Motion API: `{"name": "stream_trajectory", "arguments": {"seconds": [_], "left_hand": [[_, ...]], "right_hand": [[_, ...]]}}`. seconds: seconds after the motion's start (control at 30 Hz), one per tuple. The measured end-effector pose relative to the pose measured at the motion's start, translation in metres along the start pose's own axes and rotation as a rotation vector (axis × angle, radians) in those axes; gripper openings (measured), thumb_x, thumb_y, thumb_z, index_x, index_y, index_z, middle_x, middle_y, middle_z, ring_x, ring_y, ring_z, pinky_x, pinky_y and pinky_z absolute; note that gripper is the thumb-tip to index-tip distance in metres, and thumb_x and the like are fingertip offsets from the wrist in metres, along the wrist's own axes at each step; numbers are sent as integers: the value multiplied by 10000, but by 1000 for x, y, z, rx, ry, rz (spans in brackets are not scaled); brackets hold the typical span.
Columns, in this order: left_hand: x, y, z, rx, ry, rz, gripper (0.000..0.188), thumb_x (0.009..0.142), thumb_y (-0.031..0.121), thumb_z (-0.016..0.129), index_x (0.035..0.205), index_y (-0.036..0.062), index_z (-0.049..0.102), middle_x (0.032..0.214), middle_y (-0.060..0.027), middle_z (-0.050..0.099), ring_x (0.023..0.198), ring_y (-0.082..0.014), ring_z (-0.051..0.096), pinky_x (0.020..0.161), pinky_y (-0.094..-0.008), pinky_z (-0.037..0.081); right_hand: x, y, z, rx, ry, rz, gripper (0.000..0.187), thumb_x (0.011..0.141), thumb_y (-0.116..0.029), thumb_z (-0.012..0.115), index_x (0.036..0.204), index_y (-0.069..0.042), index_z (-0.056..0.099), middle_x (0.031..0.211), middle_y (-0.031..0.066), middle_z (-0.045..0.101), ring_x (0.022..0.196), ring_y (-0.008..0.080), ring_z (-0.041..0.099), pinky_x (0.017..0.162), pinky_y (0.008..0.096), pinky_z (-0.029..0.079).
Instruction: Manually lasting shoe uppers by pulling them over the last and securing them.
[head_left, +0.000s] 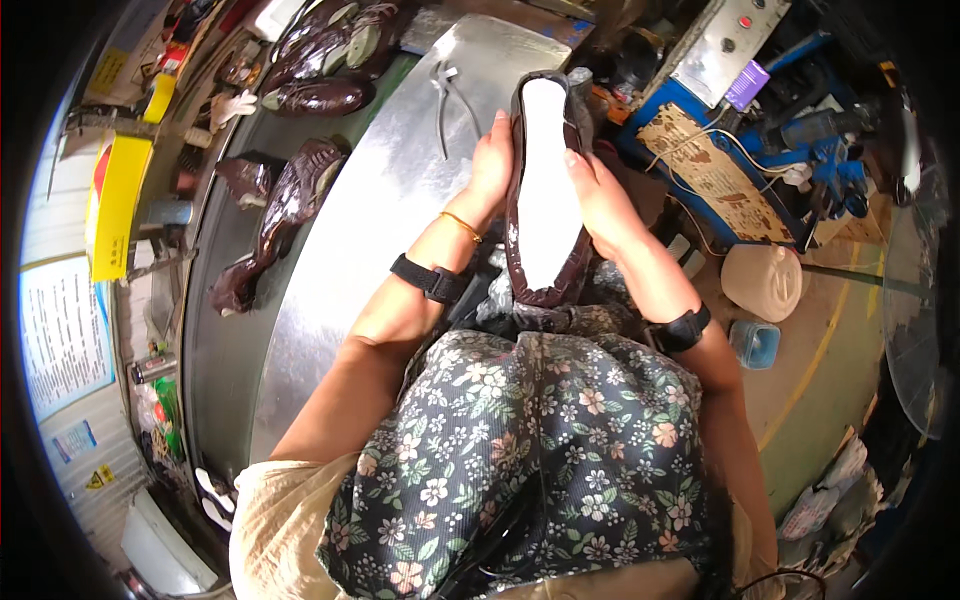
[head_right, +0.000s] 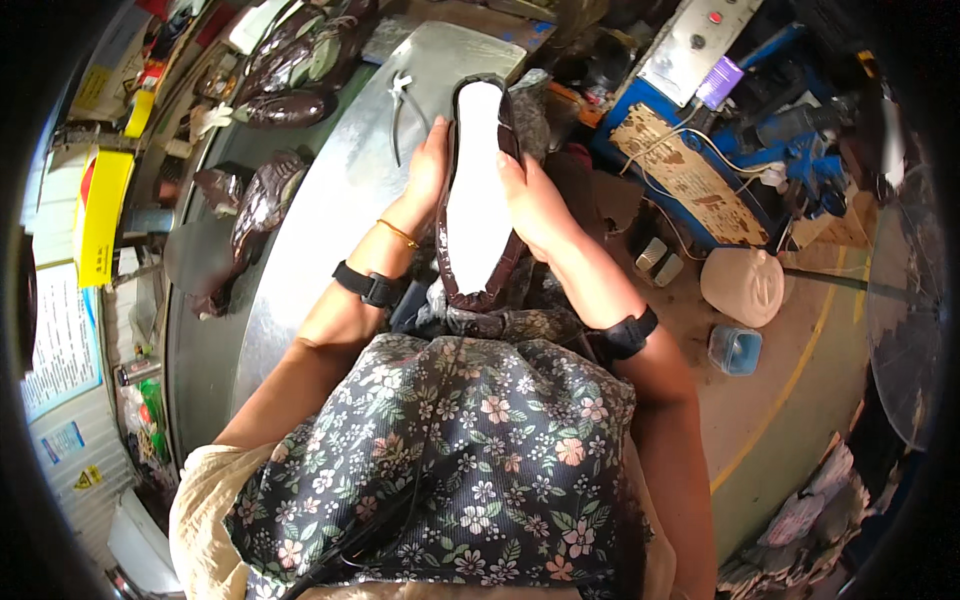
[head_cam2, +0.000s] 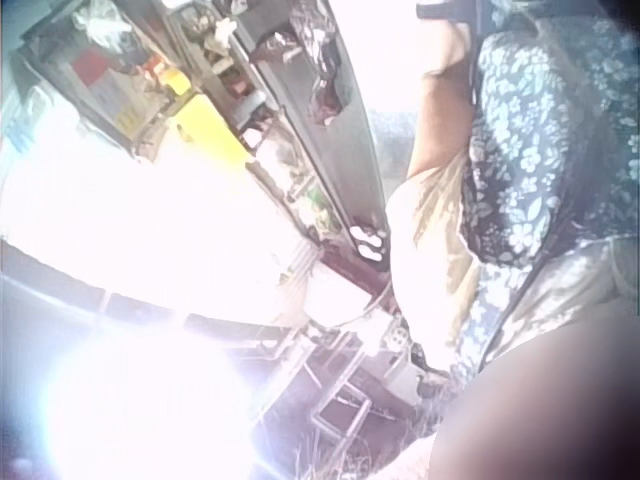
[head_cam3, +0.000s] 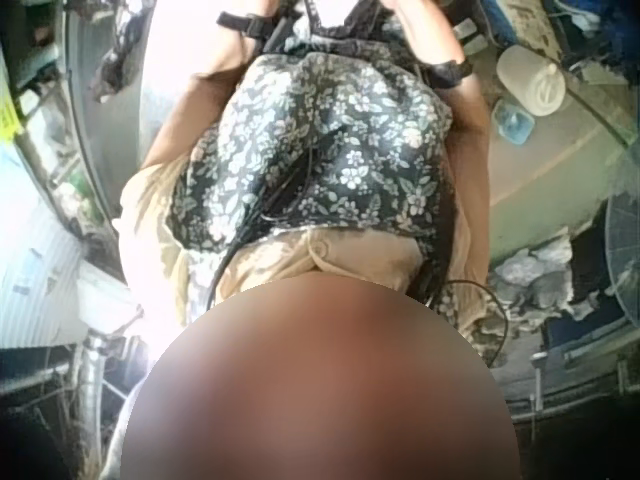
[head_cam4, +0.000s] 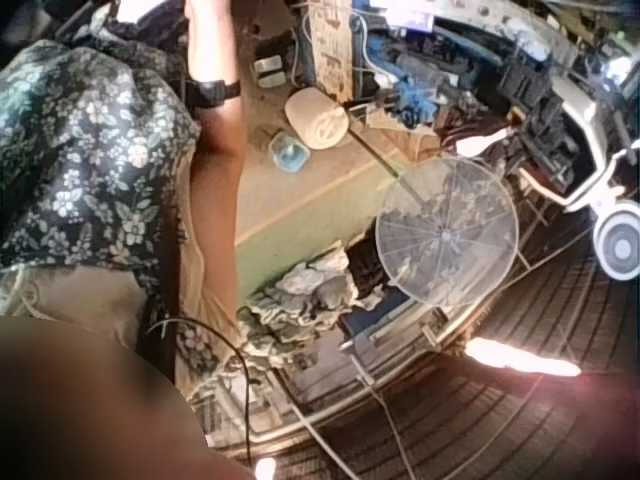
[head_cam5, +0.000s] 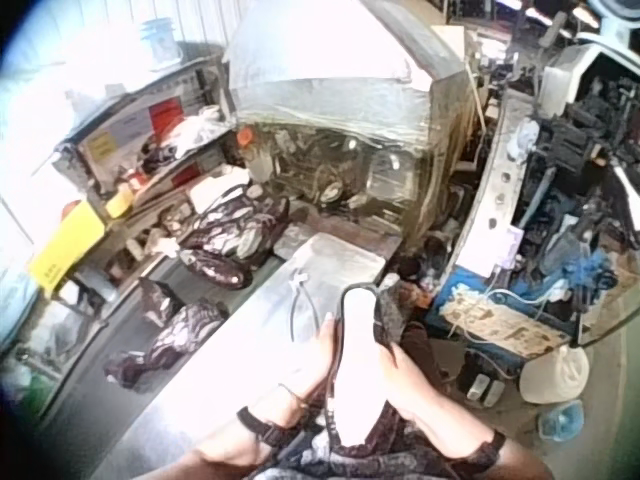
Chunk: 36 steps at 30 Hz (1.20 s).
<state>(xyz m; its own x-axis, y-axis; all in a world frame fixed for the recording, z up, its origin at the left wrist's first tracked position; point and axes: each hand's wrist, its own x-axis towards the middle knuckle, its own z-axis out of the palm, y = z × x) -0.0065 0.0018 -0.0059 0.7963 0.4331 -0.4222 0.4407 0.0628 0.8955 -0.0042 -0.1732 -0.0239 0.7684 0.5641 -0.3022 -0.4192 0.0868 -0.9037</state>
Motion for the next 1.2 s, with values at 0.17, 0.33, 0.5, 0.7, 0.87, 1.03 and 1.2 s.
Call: {"name": "stream_trajectory", "arguments": {"seconds": [0.17,0.33,0.5,0.7,0.87,1.03,1.2], "left_hand": [[-7,-4,-13,1157,299,433,456,980,327,416,770,24,685,622,-114,671,555,-389,650,549,-473,511],[-41,-1,-22,1220,224,779,273,943,194,496,1021,-47,598,670,-168,618,619,-413,617,599,-485,507],[-51,-72,-22,146,83,679,394,1008,202,387,1267,-79,484,1081,-251,613,987,-382,606,923,-392,464],[5,-49,-23,-432,-139,95,477,1053,365,282,1188,17,579,1126,-145,631,1028,-239,583,987,-359,399],[28,35,5,-56,-369,60,616,1020,511,326,1162,-8,626,1106,-121,664,1038,-211,581,993,-328,406],[31,35,16,832,-80,307,457,996,318,327,956,-8,645,1046,-252,657,907,-431,632,836,-480,491],[-8,14,21,556,-102,674,427,926,267,532,1198,-58,480,1112,-290,604,1009,-445,596,876,-467,490]], "right_hand": [[1,-2,32,-808,206,-68,651,991,-387,445,1349,137,299,1115,399,554,1073,513,550,887,504,455],[-5,10,39,-636,178,-222,597,1002,-355,441,1393,68,282,1121,358,576,1069,489,571,883,487,463],[-13,25,34,-568,201,-413,509,1020,-279,434,1417,14,310,1201,317,567,1107,436,586,899,440,475],[12,-14,0,-481,40,41,667,1019,-513,323,1342,64,412,1119,190,643,1016,311,630,878,388,488],[88,-69,-5,-80,219,114,547,1014,-464,406,1169,22,604,1008,106,671,899,206,621,806,323,479],[104,-59,6,-1490,389,-313,331,985,-276,466,1099,-9,625,967,229,670,866,343,657,762,425,505],[85,-55,-12,-537,247,-461,313,1000,-263,437,1102,-25,612,994,191,678,904,271,674,821,377,516]]}}
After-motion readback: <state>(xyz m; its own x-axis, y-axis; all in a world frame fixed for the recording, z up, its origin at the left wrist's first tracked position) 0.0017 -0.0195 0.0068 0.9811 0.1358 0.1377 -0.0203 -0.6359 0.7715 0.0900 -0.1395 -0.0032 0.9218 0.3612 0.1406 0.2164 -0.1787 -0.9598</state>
